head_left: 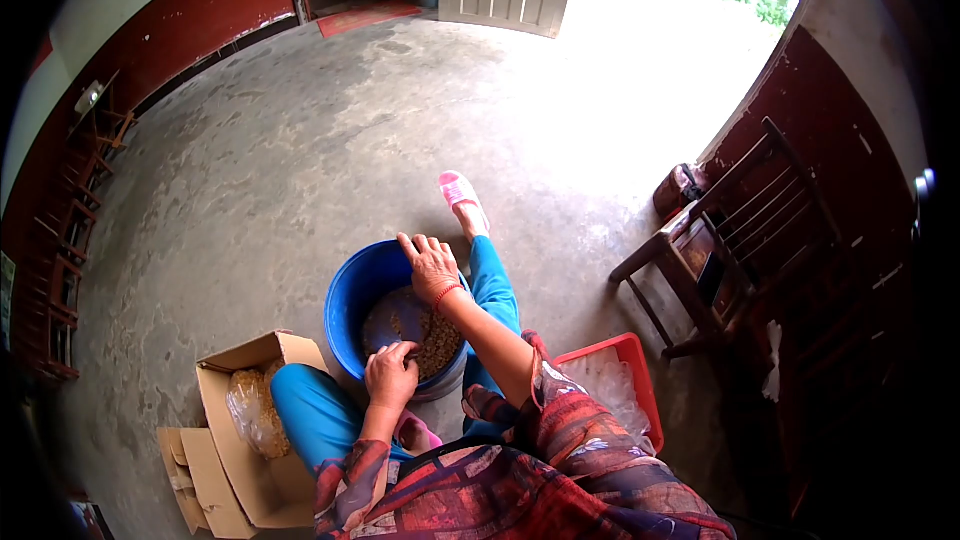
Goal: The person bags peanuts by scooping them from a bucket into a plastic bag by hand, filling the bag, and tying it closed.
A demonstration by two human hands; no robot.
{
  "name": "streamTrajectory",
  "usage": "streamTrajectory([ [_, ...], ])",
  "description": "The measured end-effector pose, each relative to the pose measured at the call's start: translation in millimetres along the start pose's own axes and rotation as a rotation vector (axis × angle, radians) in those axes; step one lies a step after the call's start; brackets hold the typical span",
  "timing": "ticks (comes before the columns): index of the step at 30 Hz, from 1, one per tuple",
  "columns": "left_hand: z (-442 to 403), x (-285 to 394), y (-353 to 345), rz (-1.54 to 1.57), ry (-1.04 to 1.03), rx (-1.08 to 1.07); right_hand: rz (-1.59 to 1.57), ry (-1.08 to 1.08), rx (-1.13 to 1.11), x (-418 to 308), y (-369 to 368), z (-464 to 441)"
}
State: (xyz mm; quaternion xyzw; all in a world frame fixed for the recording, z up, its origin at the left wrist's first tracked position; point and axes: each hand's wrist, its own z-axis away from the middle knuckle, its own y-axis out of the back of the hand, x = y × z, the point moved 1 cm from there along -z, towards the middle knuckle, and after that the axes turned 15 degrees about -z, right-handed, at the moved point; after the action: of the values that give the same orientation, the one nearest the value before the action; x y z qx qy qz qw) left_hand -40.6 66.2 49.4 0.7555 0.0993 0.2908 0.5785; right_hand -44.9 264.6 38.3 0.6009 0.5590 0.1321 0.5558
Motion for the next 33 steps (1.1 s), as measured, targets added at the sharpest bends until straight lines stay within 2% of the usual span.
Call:
streamTrajectory([
  [11, 0, -3, -5, 0.013, 0.045, -0.1, 0.002, 0.002, 0.009, -1, 2, 0],
  [25, 0, 0, 1, 0.012, 0.031, -0.079, 0.005, 0.014, 0.028, -1, 2, 1],
  [29, 1, -10, -18, 0.019, 0.028, -0.09, 0.001, 0.004, 0.02, -2, 2, 1],
  [31, 1, -19, -34, 0.09, -0.034, 0.008, 0.002, 0.005, 0.021, -1, 2, 0],
  [33, 1, -21, -38, 0.093, -0.031, 0.017, 0.001, 0.004, 0.024, -1, 1, 0],
])
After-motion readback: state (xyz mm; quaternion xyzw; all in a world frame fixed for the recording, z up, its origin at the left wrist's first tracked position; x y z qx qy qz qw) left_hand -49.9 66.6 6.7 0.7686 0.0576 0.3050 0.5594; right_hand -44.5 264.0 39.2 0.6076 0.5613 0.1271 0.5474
